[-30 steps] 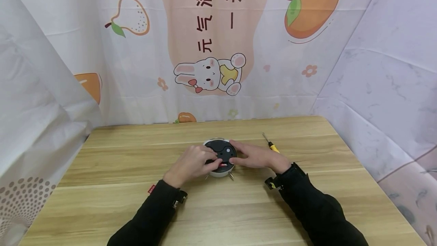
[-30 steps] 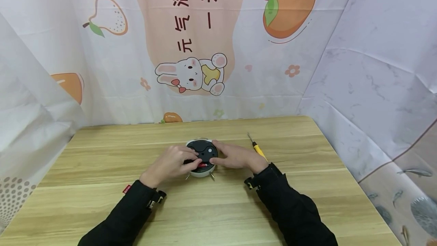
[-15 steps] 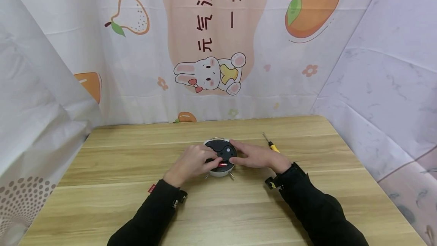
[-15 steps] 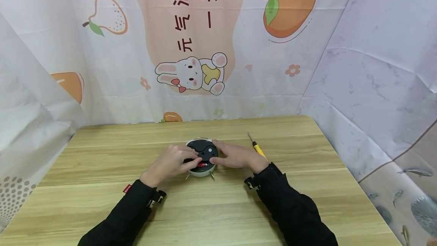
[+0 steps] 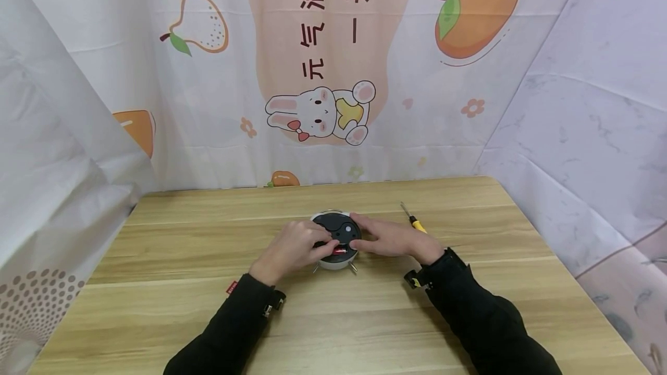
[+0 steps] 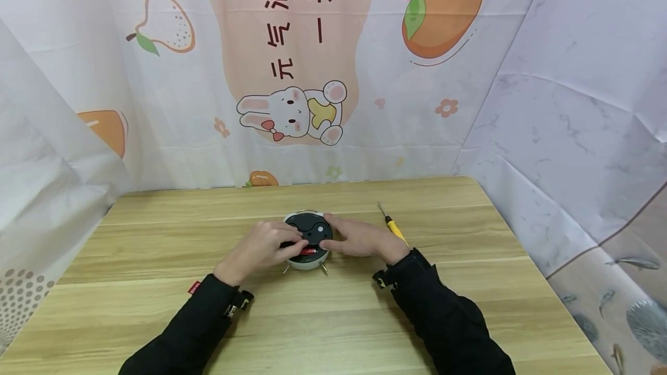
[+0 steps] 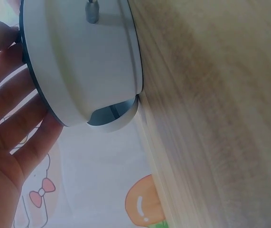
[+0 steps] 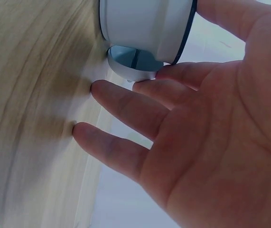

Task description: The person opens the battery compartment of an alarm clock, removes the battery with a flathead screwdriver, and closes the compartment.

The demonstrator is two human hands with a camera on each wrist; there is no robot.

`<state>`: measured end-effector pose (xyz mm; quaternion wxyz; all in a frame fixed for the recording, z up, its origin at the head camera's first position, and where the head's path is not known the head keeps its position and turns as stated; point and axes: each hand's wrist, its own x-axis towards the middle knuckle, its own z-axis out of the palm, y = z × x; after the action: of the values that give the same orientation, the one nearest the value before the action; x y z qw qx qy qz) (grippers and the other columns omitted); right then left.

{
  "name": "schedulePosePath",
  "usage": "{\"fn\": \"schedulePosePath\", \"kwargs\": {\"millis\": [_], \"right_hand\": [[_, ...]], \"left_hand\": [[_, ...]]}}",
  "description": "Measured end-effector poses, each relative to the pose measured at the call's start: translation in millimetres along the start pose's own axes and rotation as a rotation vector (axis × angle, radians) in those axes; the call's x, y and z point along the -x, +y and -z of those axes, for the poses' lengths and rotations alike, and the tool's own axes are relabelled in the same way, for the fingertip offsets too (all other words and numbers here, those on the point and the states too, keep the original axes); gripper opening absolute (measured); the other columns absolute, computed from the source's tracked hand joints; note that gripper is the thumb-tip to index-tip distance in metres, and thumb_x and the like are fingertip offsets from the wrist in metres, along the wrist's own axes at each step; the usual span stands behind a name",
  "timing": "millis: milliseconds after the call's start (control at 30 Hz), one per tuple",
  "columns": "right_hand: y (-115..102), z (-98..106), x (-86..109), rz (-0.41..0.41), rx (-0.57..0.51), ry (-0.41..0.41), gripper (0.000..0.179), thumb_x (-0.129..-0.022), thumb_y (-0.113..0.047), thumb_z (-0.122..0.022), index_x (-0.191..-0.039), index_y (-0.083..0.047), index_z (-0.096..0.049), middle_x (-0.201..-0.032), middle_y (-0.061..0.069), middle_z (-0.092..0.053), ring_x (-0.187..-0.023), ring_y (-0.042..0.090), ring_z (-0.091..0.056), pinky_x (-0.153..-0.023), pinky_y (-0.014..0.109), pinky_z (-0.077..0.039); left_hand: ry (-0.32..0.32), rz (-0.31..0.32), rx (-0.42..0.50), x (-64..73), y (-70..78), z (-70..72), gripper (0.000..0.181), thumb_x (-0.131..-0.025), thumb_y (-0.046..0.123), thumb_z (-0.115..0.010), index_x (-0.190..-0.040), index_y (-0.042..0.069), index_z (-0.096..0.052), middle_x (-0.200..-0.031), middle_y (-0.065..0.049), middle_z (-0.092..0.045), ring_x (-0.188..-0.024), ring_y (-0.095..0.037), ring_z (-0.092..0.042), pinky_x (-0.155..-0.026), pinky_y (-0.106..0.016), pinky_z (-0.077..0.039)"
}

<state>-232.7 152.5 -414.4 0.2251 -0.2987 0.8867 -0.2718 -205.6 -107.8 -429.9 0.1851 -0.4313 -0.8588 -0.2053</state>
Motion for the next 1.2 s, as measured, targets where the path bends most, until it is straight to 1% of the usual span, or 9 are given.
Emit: {"fn": "schedulePosePath", "kwargs": {"millis": [200, 467, 600, 767, 1000, 1200], "right_hand": [[0.5, 0.3, -0.2, -0.007, -0.015, -0.003, 0.085, -0.101, -0.056, -0.054, -0.163, -0.010, -0.018, -0.159, 0.016, -0.037, -0.144, 0.029, -0.039, -0.114, 0.049, -0.034], [0.3, 0.8, -0.2, -0.014, -0.017, -0.004, 0.085, -0.101, -0.056, -0.054, -0.163, -0.011, -0.017, -0.162, 0.014, -0.032, -0.145, 0.029, -0.036, -0.115, 0.049, -0.033], [0.6, 0.8, -0.5, -0.008, -0.021, -0.007, 0.085, -0.101, -0.055, -0.054, -0.163, -0.010, -0.017, -0.160, 0.015, -0.035, -0.145, 0.029, -0.037, -0.115, 0.048, -0.033], [0.9, 0.6, -1.2, -0.003, -0.023, -0.006, 0.085, -0.101, -0.055, -0.054, -0.163, -0.011, -0.017, -0.158, 0.015, -0.039, -0.143, 0.028, -0.039, -0.114, 0.048, -0.034], [2.0, 0.6, -1.4, -0.004, -0.028, -0.008, 0.085, -0.101, -0.055, -0.054, -0.163, -0.010, -0.017, -0.159, 0.015, -0.037, -0.144, 0.029, -0.039, -0.114, 0.048, -0.034], [2.9, -0.2, -1.3, 0.003, -0.022, -0.004, 0.086, -0.101, -0.056, -0.054, -0.163, -0.010, -0.017, -0.160, 0.014, -0.036, -0.144, 0.028, -0.037, -0.115, 0.048, -0.033]], "left_hand": [[-0.007, 0.012, 0.009, -0.3, 0.0, -0.4, 0.020, -0.097, 0.023, -0.071, -0.080, 0.017, -0.078, -0.079, 0.009, -0.072, -0.075, -0.003, -0.067, -0.073, -0.026, -0.058], [0.012, 0.006, 0.005, -0.1, 0.0, 0.1, 0.017, -0.096, 0.023, -0.072, -0.081, 0.017, -0.078, -0.079, 0.009, -0.072, -0.075, -0.003, -0.067, -0.072, -0.026, -0.058], [0.014, 0.009, 0.005, -0.4, 0.5, 0.4, 0.017, -0.096, 0.023, -0.072, -0.081, 0.017, -0.079, -0.079, 0.009, -0.072, -0.075, -0.003, -0.067, -0.073, -0.026, -0.058], [-0.001, 0.023, 0.010, -0.8, 0.4, 0.7, 0.016, -0.096, 0.023, -0.071, -0.085, 0.016, -0.080, -0.082, 0.008, -0.073, -0.078, -0.004, -0.068, -0.074, -0.026, -0.058], [0.001, 0.018, 0.004, -0.1, -0.2, 0.1, 0.015, -0.096, 0.025, -0.072, -0.088, 0.015, -0.080, -0.083, 0.007, -0.073, -0.078, -0.004, -0.068, -0.074, -0.027, -0.058], [-0.006, 0.021, 0.014, 0.6, -0.5, 0.3, 0.012, -0.094, 0.024, -0.074, -0.095, 0.015, -0.082, -0.089, 0.005, -0.075, -0.084, -0.007, -0.070, -0.078, -0.028, -0.058]]}}
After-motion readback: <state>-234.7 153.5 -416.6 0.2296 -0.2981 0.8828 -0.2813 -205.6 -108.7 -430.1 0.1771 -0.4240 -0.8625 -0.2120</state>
